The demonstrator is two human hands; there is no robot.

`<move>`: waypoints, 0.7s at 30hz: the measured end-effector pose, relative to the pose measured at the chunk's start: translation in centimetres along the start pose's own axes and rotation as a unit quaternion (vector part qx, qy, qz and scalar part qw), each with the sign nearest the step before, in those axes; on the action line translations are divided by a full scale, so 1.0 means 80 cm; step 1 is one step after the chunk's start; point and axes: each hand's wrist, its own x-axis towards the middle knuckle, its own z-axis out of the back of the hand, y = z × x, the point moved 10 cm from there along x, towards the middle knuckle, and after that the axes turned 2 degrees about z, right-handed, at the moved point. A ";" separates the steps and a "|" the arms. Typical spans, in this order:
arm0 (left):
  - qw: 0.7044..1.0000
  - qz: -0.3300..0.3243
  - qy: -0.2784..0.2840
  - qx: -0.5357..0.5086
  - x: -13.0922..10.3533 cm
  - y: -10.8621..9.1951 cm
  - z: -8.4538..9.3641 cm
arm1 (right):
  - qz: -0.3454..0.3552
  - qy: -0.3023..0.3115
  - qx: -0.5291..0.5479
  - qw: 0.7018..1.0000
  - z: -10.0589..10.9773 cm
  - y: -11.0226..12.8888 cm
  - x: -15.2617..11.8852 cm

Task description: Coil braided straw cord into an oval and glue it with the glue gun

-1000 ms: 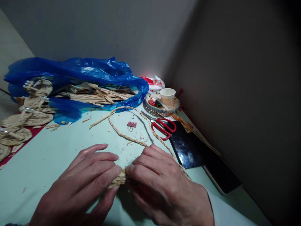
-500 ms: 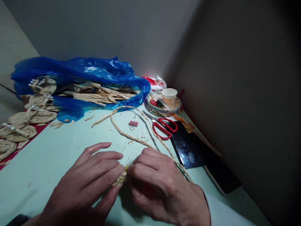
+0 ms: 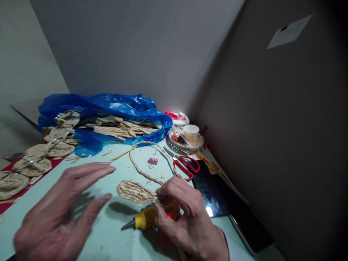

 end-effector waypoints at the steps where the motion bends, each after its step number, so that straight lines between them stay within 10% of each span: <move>1: 0.999 0.001 -0.023 0.036 0.001 0.011 0.008 | 0.002 -0.012 0.000 1.000 0.004 0.000 0.000; 11: 0.963 0.247 -0.103 -0.010 0.004 0.048 0.010 | 0.071 -0.110 -0.036 0.991 0.038 0.014 0.003; 21: 0.938 0.315 0.054 -0.134 -0.010 0.063 -0.053 | 0.115 -0.128 -0.078 0.982 0.035 0.018 0.001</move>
